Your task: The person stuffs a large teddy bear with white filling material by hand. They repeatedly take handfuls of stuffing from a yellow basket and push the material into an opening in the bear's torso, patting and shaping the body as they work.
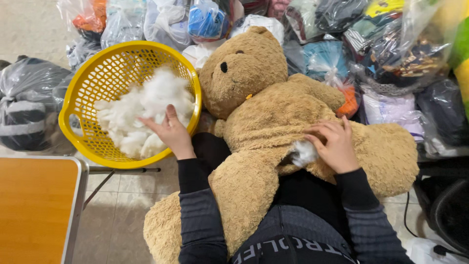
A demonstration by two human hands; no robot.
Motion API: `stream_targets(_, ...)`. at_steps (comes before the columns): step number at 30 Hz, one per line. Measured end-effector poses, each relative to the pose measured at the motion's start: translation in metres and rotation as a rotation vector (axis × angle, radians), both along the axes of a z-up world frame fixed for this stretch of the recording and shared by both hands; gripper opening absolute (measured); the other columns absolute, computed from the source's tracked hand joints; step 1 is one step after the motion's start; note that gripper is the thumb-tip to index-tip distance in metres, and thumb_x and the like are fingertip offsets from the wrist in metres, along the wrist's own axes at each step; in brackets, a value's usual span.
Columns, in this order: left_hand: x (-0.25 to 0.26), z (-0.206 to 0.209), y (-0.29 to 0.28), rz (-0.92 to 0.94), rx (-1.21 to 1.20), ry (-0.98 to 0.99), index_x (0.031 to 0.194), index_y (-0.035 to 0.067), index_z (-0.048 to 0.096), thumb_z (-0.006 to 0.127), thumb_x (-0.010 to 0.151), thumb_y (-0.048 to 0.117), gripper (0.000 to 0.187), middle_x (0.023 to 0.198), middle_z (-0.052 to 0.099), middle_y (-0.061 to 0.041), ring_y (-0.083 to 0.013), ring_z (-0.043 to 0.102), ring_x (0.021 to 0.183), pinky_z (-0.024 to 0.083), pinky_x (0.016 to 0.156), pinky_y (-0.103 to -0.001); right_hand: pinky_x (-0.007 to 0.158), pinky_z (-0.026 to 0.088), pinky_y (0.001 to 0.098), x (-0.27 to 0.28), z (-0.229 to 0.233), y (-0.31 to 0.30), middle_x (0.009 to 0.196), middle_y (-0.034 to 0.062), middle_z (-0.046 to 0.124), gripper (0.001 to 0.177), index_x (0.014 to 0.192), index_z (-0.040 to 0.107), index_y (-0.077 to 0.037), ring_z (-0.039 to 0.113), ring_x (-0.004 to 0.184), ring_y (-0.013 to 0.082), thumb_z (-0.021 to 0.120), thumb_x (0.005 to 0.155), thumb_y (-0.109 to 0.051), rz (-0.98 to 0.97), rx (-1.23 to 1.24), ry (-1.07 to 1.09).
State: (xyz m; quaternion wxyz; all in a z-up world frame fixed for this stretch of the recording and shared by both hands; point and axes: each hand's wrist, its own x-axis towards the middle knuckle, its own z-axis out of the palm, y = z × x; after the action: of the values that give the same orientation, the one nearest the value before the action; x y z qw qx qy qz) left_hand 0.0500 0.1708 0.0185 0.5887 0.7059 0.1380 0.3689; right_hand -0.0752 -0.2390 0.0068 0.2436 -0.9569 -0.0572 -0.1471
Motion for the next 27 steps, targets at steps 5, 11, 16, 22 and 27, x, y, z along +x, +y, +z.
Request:
stream_targets(5,-0.003,-0.015,-0.008,-0.029,0.198,-0.072,0.156,-0.001,0.017,0.075,0.106,0.021,0.08,0.169,0.012,-0.024,-0.0384,0.041,0.149,0.044,0.117,-0.041,0.123,0.012,0.07,-0.016,0.008,-0.003,0.138,0.0113,0.064,0.048,0.128,0.07,-0.017,0.055,0.136,0.0309,0.073,0.092,-0.048,-0.132,-0.059,-0.037)
stream_targets(11,-0.031,-0.006,-0.091,-0.568,0.235,0.178,0.124,0.005,0.069,0.071,0.097,0.016,0.03,0.124,0.072,-0.012,-0.024,0.068,0.119,0.053,0.104,-0.037,0.12,0.012,0.0712,-0.025,0.004,-0.018,0.148,0.0209,0.056,0.085,0.147,0.058,-0.01,0.047,0.142,0.0406,0.071,0.086,-0.066,-0.35,-0.131,0.008)
stream_targets(16,-0.062,0.001,-0.157,-1.111,0.627,0.086,0.105,0.012,0.078,0.074,0.096,0.024,0.015,0.101,0.075,-0.005,-0.0259,0.068,0.1,0.054,0.091,-0.039,0.115,0.011,0.0706,-0.027,-0.003,-0.015,0.148,0.031,0.05,0.099,0.146,0.058,-0.001,0.043,0.14,0.0447,0.069,0.08,-0.075,-0.36,-0.205,0.0)
stream_targets(22,-0.099,-0.019,-0.203,-1.119,1.026,-0.035,0.117,0.008,0.074,0.077,0.082,0.027,0.04,0.116,0.073,-0.007,-0.0264,0.06,0.106,0.046,0.09,-0.04,0.111,0.045,0.0517,-0.018,-0.015,-0.013,0.126,0.0187,0.072,0.039,0.102,0.067,-0.006,0.063,0.123,0.0376,0.066,0.101,-0.045,-0.346,-0.156,-0.019)
stream_targets(27,-0.108,-0.033,-0.213,-1.028,0.979,-0.119,0.129,0.002,0.066,0.075,0.086,0.029,0.052,0.128,0.069,-0.012,-0.0278,0.06,0.11,0.048,0.098,-0.04,0.067,0.052,0.0508,-0.011,-0.018,-0.01,0.078,0.0182,0.07,0.032,0.101,0.068,-0.01,0.068,0.077,0.0391,0.068,0.102,-0.042,-0.445,-0.25,0.048)
